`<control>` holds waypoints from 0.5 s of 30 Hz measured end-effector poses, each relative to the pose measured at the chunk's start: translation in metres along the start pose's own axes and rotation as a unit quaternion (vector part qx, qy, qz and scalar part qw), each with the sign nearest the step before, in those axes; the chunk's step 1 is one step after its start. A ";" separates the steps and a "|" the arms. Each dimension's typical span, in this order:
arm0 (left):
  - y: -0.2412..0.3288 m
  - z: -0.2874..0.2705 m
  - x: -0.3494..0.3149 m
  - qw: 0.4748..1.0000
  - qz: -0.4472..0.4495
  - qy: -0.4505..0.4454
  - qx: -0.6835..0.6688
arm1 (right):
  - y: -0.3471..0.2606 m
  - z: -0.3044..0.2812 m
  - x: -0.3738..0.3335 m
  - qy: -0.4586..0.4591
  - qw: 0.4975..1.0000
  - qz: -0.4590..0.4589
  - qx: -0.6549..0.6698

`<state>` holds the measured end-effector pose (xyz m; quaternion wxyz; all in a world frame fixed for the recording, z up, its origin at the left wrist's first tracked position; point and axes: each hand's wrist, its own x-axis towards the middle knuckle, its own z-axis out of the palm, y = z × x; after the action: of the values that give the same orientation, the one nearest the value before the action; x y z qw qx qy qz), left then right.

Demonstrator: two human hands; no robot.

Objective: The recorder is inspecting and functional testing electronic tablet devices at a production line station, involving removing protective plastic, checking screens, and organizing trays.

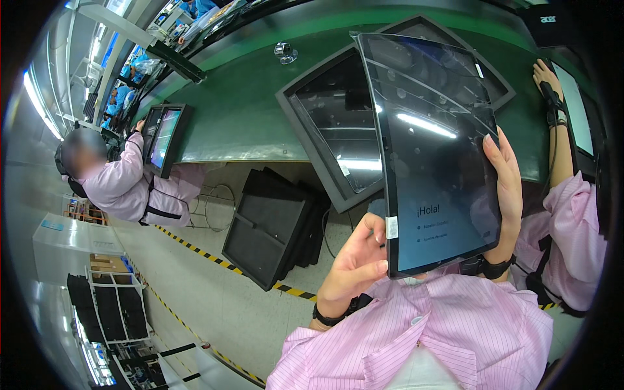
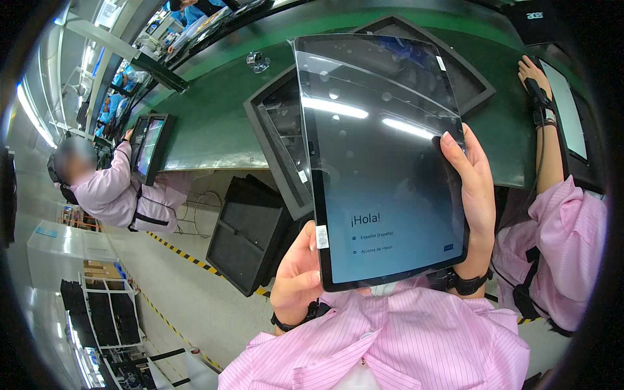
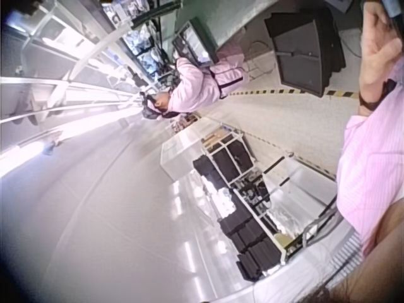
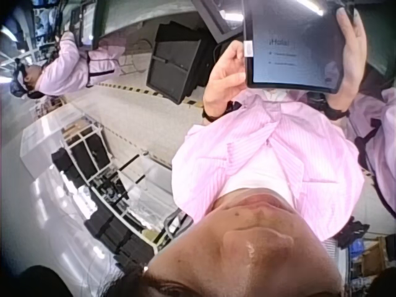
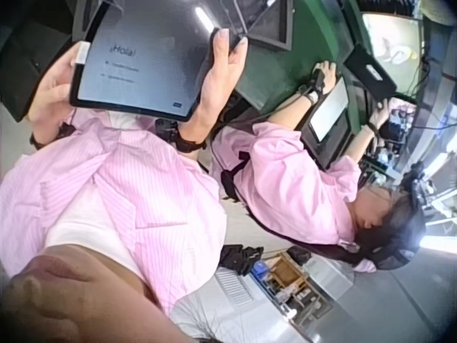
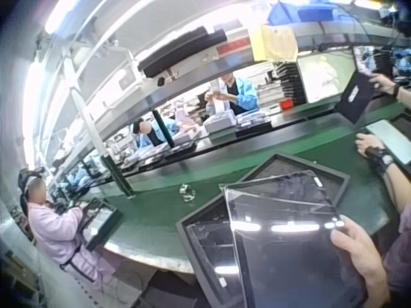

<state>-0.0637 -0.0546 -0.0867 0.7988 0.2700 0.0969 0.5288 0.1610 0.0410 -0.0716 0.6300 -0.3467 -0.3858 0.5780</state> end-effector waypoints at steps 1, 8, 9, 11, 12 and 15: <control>0.000 0.000 -0.001 1.000 -0.004 0.005 0.012 | 0.000 0.000 -0.001 0.007 1.000 0.002 -0.013; -0.001 -0.005 -0.003 1.000 -0.002 0.001 0.025 | -0.001 -0.001 0.000 0.004 0.999 0.007 -0.040; -0.002 -0.005 -0.003 1.000 0.010 -0.004 0.015 | 0.000 -0.002 0.000 0.004 0.999 0.011 -0.032; -0.001 -0.004 -0.003 1.000 0.003 -0.020 0.023 | 0.000 -0.003 0.001 -0.006 0.999 0.008 -0.042; 0.000 -0.004 -0.004 0.999 -0.010 0.014 0.040 | 0.001 -0.003 0.000 -0.014 0.999 0.008 -0.045; 0.015 -0.004 -0.001 0.993 -0.019 0.016 0.114 | 0.001 -0.003 -0.001 -0.003 0.998 0.003 -0.058</control>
<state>-0.0781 -0.0491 -0.0821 0.7711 0.3493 0.1747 0.5029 0.1630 0.0400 -0.0745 0.6062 -0.3823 -0.4197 0.5570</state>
